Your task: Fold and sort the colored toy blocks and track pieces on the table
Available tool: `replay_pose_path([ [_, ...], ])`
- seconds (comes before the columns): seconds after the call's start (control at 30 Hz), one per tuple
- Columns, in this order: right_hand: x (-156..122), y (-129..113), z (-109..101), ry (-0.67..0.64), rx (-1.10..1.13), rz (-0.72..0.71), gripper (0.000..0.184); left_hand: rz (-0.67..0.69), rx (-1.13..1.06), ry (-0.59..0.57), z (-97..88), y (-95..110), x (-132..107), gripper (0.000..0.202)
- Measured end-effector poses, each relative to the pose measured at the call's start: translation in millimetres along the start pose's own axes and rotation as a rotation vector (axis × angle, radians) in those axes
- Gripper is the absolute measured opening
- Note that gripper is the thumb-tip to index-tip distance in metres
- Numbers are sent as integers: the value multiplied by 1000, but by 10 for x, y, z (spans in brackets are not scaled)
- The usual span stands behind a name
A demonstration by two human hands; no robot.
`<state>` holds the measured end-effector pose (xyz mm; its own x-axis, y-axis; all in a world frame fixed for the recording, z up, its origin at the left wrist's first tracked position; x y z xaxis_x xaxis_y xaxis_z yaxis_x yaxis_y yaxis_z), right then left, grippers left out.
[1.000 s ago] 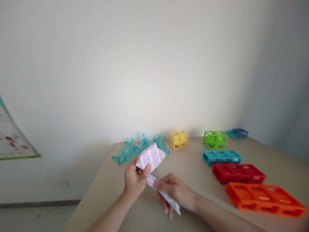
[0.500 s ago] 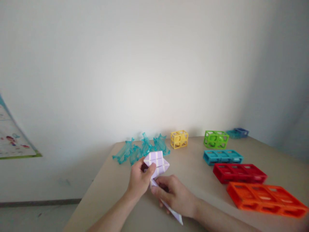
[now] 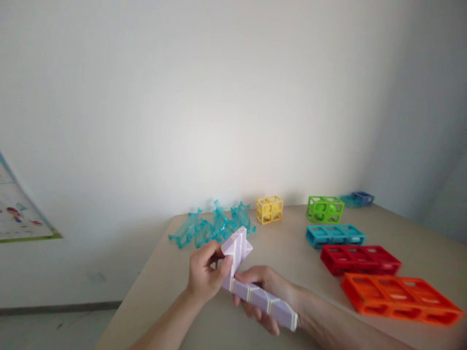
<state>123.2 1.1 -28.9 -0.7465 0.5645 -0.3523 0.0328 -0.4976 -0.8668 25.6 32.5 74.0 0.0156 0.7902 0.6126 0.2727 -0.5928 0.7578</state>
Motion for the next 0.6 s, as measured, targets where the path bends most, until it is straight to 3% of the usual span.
replay_pose_path([
  [0.07,-17,45,71,-82,146,62,45,-65,-81,-71,78,-54,34,29],
  [0.2,-43,-99,105,-160,309,-65,51,-315,-326,-355,425,-250,-45,31],
  [0.27,-56,-136,98,-178,312,-96,52,-386,-427,-439,536,-292,-110,32],
  [0.47,-78,-306,-56,-92,125,-291,51,-404,-562,-307,413,-397,-68,35],
  [0.6,-105,-357,-170,13,-24,-355,48,-319,-463,-314,341,-390,-18,36],
])
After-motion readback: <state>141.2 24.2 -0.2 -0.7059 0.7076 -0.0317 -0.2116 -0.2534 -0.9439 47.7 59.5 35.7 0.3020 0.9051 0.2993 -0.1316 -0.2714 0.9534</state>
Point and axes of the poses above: each hand's wrist, its own x-axis towards the middle knuckle, its own z-axis out of the palm, y = z × x, the point moved 10 cm from there along x, towards the middle knuckle, and after that the axes turned 3 degrees about x, right-handed, at the moved point
